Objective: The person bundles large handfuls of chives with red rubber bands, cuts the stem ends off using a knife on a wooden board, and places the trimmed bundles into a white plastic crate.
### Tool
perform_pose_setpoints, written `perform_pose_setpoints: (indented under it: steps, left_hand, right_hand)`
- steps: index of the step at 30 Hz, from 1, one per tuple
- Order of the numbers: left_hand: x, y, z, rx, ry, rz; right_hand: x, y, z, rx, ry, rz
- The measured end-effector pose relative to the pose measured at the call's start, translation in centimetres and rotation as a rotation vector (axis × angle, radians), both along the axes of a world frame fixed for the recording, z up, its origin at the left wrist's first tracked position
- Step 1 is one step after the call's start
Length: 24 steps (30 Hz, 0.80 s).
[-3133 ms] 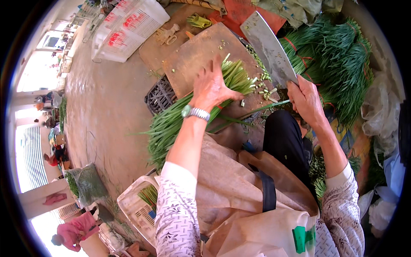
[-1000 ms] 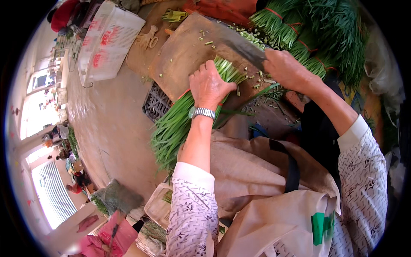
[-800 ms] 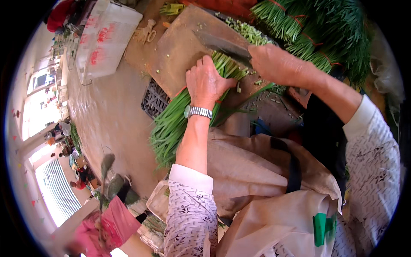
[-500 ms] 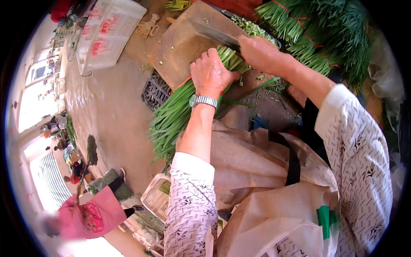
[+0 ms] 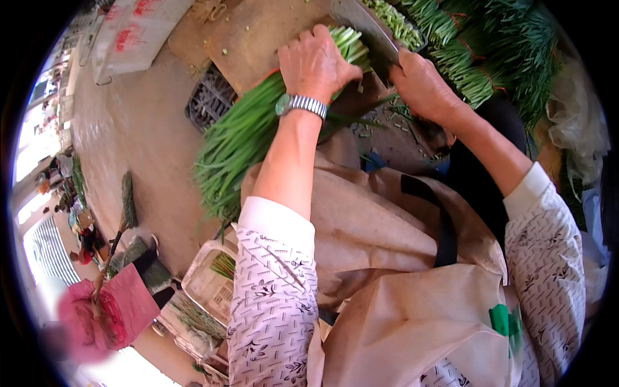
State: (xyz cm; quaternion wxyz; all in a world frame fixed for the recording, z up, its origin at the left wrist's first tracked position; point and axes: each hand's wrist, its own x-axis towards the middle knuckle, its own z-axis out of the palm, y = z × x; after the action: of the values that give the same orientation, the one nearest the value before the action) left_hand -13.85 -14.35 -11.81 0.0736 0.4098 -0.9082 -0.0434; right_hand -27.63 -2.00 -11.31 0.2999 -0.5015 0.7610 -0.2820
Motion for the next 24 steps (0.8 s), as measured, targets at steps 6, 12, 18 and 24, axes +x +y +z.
perform_pose_setpoints:
  steps: [6,12,18,24]
  left_hand:
    - [0.9,0.6,-1.2,-0.044,0.035,0.012]
    - [2.2,-0.3,1.7,0.164,0.099,0.019]
    - [7.0,-0.2,9.2,0.006,0.528,0.021]
    - [13.6,3.7,17.4,0.061,1.209,0.053]
  right_hand:
    - [0.4,-1.8,-2.4,-0.152,0.241,0.07]
    - [-1.5,0.7,-2.5,-0.139,0.593,0.115]
    - [-0.6,1.4,-7.0,-0.259,0.532,0.107]
    - [1.5,2.3,-1.8,-0.233,0.492,0.201]
